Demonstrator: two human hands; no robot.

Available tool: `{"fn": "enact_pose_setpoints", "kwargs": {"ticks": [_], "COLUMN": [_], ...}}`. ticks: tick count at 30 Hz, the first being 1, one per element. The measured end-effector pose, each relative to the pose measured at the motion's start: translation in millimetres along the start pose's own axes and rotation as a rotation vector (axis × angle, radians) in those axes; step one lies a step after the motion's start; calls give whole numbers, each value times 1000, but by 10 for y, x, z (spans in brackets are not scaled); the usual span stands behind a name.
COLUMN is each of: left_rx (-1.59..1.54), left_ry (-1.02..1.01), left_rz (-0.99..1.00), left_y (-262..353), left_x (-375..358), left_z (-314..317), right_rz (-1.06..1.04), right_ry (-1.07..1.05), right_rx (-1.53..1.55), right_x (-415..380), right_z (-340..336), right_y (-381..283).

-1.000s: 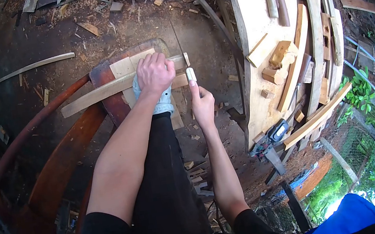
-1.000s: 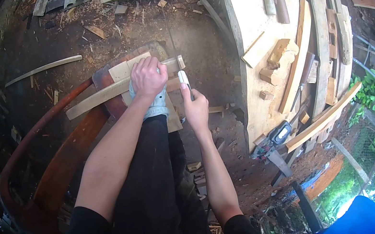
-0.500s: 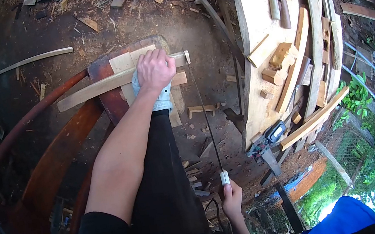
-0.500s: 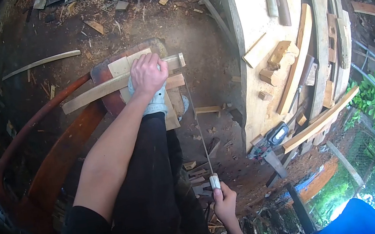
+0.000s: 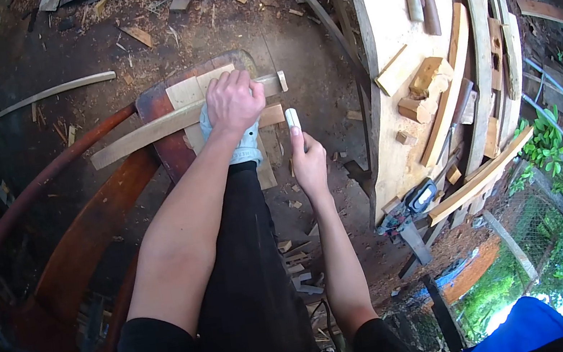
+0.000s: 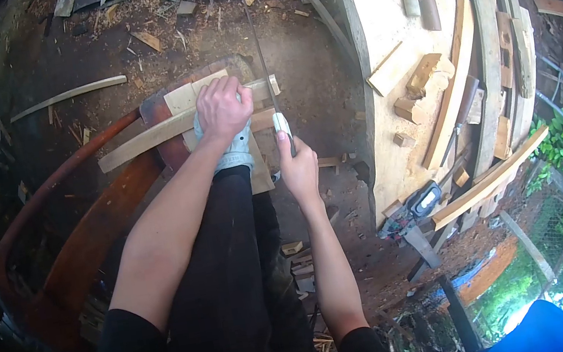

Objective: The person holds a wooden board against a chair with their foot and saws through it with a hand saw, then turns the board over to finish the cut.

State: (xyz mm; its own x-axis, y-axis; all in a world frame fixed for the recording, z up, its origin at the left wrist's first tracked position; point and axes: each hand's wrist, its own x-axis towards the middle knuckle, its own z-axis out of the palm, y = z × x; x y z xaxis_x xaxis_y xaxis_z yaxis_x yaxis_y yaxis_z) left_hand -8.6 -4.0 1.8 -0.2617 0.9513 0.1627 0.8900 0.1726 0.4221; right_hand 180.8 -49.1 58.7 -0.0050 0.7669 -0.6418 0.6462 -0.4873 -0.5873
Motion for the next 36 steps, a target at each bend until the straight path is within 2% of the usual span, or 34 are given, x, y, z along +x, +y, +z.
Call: {"fn": "enact_pose_setpoints", "kwargs": {"ticks": [7, 11, 13, 15, 18, 21, 22, 26, 28, 30, 33, 35, 36], "left_rx": [15, 31, 31, 25, 16, 8, 9, 0, 11, 11, 1, 31, 22], "left_ry": [-17, -12, -23, -24, -7, 12, -8, -13, -20, -19, -30, -37, -17], "left_rz": [7, -9, -20, -21, -15, -4, -4, -6, -14, -8, -10, -11, 2], "left_y": [-30, -17, -26, -16, -37, -11, -17, -1, -12, -43, 15, -18, -23], "left_x": [-9, -5, -10, -11, -18, 31, 2, -12, 7, 12, -11, 36, 30], "left_z": [-4, -1, 17, -1, 8, 18, -1, 25, 12, -15, 18, 20, 27], "right_rz": [103, -73, 18, 87, 141, 91, 6, -85, -57, -21, 44, 2, 27], "right_ry": [-64, -53, -158, -135, -182, -215, -193, -117, -131, -151, -55, 31, -4], "right_rx": [37, 56, 23, 74, 88, -10, -46, 23, 10, 22, -27, -29, -4], "right_x": [-220, -1151, -1798, -2347, -2557, -2174, -1948, -538, 71, 217, 169, 141, 153], "right_z": [-108, -529, -886, -1200, -1416, -1265, -1137, -301, -128, -86, 16, 67, 53], "right_y": [-84, 88, 300, 224, 77, -40, -19, 150, -171, -308, -247, -249, -236]}}
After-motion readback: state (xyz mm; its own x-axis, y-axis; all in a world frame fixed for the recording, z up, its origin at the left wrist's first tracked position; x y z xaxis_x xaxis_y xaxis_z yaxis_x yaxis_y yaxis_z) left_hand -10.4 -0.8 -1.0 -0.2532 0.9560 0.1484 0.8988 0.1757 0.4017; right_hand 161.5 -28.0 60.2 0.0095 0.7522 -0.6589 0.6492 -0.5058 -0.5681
